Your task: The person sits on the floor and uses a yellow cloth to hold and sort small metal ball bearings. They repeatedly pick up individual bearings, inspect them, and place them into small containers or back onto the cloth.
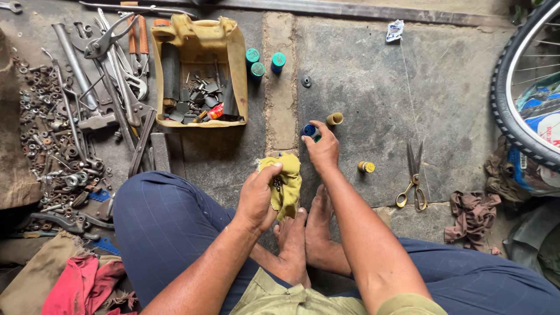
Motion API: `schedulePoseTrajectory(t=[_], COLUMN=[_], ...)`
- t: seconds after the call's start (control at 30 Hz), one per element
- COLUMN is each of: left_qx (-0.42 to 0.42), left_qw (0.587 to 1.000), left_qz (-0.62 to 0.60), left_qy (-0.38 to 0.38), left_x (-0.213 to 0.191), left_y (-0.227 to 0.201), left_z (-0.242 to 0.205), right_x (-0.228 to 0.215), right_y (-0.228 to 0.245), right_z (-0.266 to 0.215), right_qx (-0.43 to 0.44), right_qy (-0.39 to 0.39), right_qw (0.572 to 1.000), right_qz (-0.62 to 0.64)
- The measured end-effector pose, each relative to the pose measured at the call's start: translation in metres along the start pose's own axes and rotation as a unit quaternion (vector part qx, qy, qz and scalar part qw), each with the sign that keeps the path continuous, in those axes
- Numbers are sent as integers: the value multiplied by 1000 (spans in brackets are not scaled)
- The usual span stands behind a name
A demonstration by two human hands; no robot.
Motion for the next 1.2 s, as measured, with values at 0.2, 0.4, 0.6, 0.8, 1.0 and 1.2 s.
schedulePoseTrajectory(t=[0.2, 0.4, 0.6, 0.8, 1.0, 1.2], left_qx=[-4, 16, -18, -13, -30, -49], left_qw=[999, 998, 992, 983, 979, 975], left_qz=[-37, -53, -101, -109, -124, -123], left_qy=[-33, 5, 77, 150, 162, 178], left_x=[-1, 6, 17, 30, 42, 54], left_y=[0, -5, 3, 1, 2, 0], left_z=[1, 2, -1, -6, -11, -26], right_x=[5, 16, 13, -37, -131, -171], right_y=[-79, -113, -49, 11, 100, 180], right_z=[1, -14, -25, -34, -75, -166], right_qx=[122, 160, -53, -112, -164, -326], right_qy=[-2, 80, 108, 65, 97, 45], right_qw=[984, 953, 989, 979, 975, 931], right_qz=[128, 244, -81, -159, -112, -158])
Point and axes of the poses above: each hand's wrist, its own z-axis towards the middle knuckle, its own x-axis out of the palm, y = z × x, the point moved 6 cm from there along z, towards the middle knuckle, and after that the axes turned 10 degrees about y, right-handed, at the moved point
